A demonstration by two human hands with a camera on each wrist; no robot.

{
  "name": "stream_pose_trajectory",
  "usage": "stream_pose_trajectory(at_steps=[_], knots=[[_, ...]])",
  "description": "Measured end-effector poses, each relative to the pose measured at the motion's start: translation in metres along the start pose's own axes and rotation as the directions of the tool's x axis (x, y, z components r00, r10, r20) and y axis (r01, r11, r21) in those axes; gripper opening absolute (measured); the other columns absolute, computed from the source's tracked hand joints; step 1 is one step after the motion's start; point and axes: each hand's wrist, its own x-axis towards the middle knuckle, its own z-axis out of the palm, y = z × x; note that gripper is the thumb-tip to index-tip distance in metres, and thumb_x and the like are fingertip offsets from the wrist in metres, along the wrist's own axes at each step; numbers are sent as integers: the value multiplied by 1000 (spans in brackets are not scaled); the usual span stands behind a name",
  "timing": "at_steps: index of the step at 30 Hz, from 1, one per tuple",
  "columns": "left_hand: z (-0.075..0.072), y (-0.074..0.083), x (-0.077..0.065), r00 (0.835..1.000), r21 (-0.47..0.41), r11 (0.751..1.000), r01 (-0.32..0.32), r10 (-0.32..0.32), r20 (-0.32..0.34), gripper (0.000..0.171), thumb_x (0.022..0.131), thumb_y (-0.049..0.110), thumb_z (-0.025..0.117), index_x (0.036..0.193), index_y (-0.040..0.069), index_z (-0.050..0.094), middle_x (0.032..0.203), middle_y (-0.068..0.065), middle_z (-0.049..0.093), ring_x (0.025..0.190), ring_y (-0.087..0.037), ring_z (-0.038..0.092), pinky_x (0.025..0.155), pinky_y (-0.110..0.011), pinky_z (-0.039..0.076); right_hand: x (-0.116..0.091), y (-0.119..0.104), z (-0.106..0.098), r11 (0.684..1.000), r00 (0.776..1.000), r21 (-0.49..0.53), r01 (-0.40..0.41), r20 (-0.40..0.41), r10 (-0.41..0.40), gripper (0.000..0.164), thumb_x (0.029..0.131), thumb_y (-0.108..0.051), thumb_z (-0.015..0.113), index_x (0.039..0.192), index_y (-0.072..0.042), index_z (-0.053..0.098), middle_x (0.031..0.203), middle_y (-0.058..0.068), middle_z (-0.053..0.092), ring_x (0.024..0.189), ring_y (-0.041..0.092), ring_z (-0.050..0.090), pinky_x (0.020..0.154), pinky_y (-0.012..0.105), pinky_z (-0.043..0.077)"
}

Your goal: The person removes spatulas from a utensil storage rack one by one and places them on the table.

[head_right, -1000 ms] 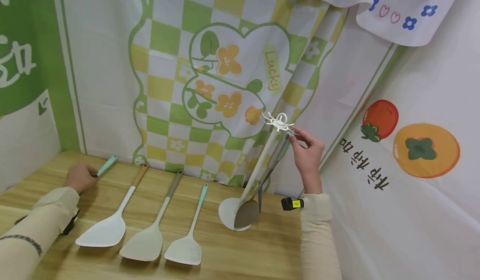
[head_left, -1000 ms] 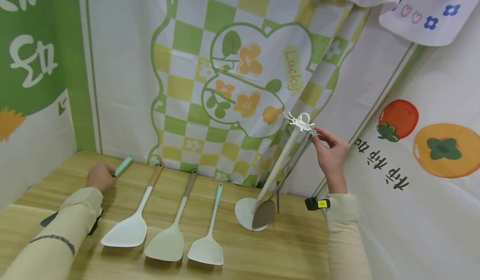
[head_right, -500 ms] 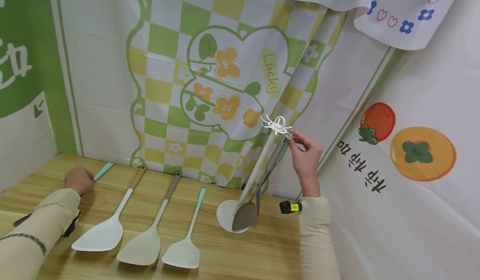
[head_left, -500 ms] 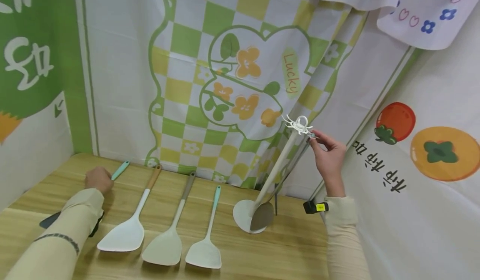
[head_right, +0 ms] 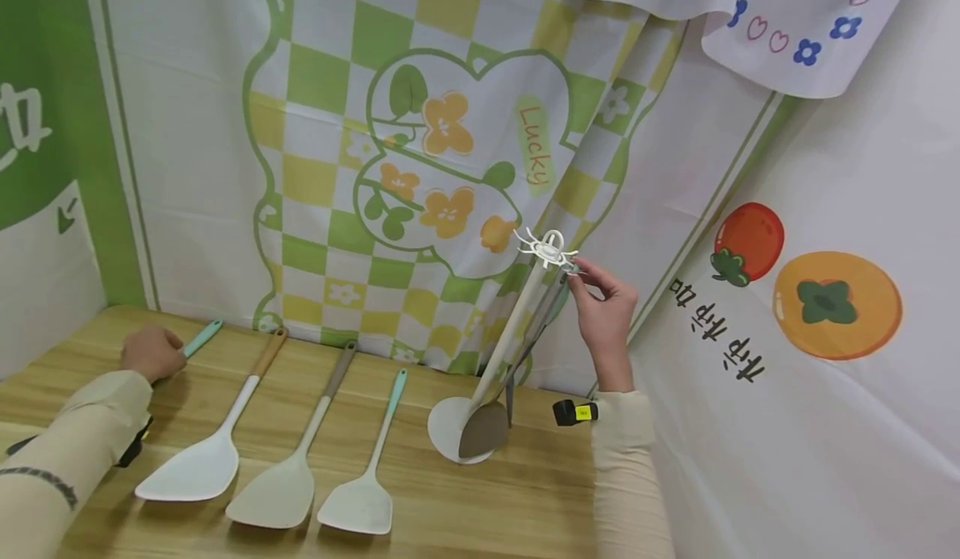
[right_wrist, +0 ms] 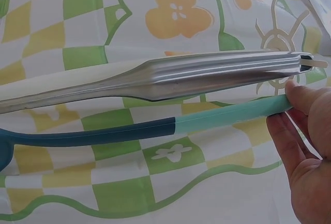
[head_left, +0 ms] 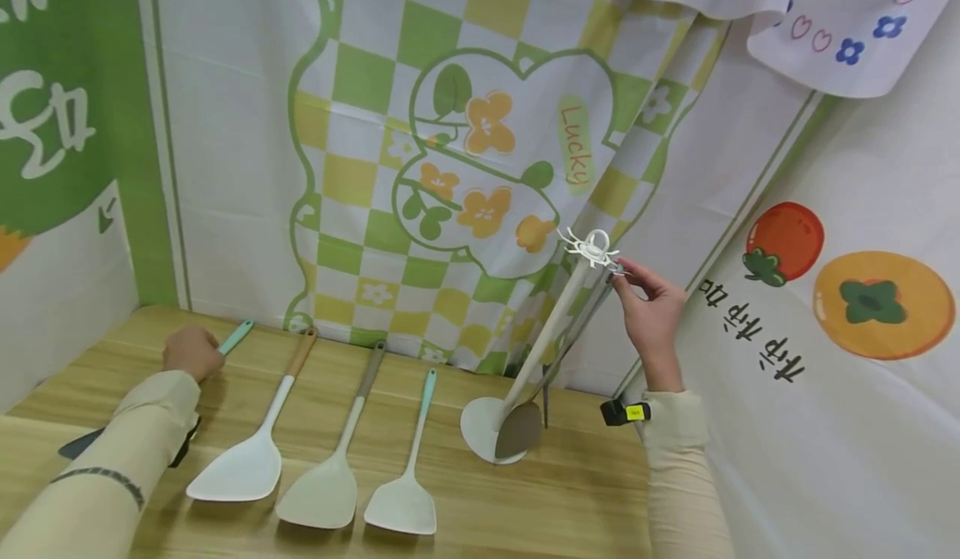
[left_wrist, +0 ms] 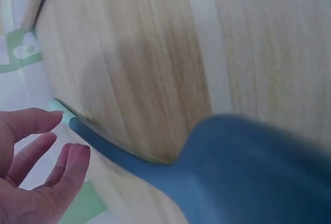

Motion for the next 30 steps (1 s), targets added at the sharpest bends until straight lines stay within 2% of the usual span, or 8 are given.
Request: stream_pose_trajectory(at_steps=[4,10,12,17,20,23,26,30], knots=[[-7,12,4,1000,10,1000,-24,24,-11,44,74,3,58,109,-22,63,108,-40,65,98,-61,58,77,-62,50,1,1,-1,1000,1000,4,17,13,-17,21,88,14,68,108,17,71,92,-10,75,81,3,70,74,15,59],[-22,47,8,1000,-79,997,-19,19,-3,45,82,5,59,117,-24,60,114,-42,62,103,-60,58,80,-63,52,2,1,1,999,1000,-17,28,12,-28,20,88,14,67,108,17,70,95,-8,73,84,3,69,77,16,59],[-27,62,8,999,-112,993,-33,35,11,44,85,6,60,118,-24,60,114,-43,62,103,-60,59,81,-61,54,1,0,2,999,1000,-36,20,6,-20,21,89,14,67,109,17,70,97,-2,74,85,1,68,78,16,59],[-36,103,12,989,-204,973,-112,130,73,44,92,6,61,125,-22,57,121,-42,61,110,-57,59,86,-57,57,-4,0,6,997,1000,-77,23,-16,-24,22,91,13,64,113,16,69,107,26,71,89,0,67,78,14,58],[-44,133,12,978,-254,953,-167,192,77,42,97,7,59,130,-19,56,125,-40,60,113,-54,59,91,-58,55,-7,2,8,997,999,-67,28,-27,-29,25,92,13,62,116,17,66,113,34,67,91,1,66,79,14,58],[-51,168,13,966,-287,931,-227,252,56,41,100,8,57,134,-15,56,129,-37,60,116,-51,60,95,-58,54,-10,5,10,999,999,-33,19,-46,-20,30,92,15,61,121,19,62,113,32,66,92,2,65,80,14,58],[-54,207,15,949,-311,904,-292,313,21,40,101,8,55,136,-12,57,131,-33,61,118,-46,61,97,-57,54,-13,8,11,1000,998,-2,-7,-57,7,37,92,15,61,128,19,57,108,19,66,93,2,64,79,12,57],[-55,264,17,915,-367,845,-389,401,-48,36,102,4,56,136,-8,59,132,-28,63,117,-39,63,97,-50,56,-19,14,11,999,999,17,-39,-29,39,42,94,13,60,135,18,51,106,2,61,92,2,63,78,12,57]])
